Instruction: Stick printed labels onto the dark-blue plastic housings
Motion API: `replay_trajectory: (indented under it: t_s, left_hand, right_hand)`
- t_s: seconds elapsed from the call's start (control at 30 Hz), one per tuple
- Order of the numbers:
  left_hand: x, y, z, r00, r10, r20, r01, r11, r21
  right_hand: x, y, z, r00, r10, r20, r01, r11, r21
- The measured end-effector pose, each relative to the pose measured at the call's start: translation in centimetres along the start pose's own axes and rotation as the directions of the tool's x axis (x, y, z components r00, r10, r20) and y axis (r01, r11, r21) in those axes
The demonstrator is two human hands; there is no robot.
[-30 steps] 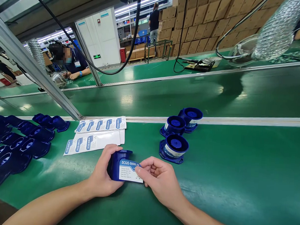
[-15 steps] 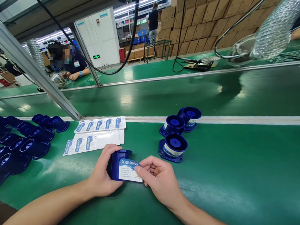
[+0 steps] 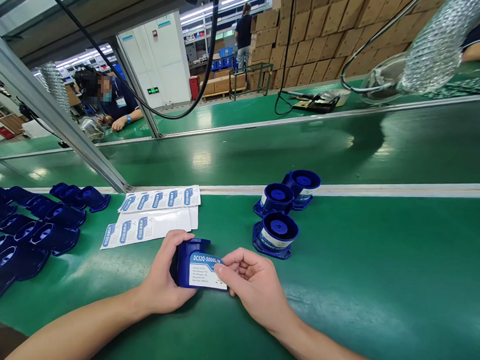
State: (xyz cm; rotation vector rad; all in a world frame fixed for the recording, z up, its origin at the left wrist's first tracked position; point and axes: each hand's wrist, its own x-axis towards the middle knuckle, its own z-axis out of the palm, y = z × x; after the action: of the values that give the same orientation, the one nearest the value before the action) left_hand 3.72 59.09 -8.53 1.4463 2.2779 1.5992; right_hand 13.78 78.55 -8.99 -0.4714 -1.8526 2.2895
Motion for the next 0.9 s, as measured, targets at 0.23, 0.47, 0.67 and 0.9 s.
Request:
replay_trajectory:
  t_s: [0.23,0.47,0.67,0.9]
  left_hand:
    - [0.03,-0.09,0.01,1.000,-0.008,0.001,0.008,1.000,-0.007]
    - [-0.17,-0.04,0.09,1.000,-0.021,0.002,0.021,1.000,-0.008]
    - [-0.26,-0.16,0.05,0.999,-0.032,-0.002,0.032,0.999,0.006]
    - [-0.26,0.06,0.24,0.997,0.037,-0.068,-0.032,0.998,0.061]
  right_hand:
    - [0.07,0.09,-0.21,1.000,-0.008,0.005,0.008,1.000,-0.013]
    - [0.20,0.42,-0.24,1.000,-0.007,0.005,0.007,1.000,-0.006]
    - [-0.06,0.47,0.02,1.000,-0.023,0.005,0.023,0.999,-0.033]
    - [0.45,0.58,-0.16,0.988,-0.157,-0.007,0.151,0.961,-0.231]
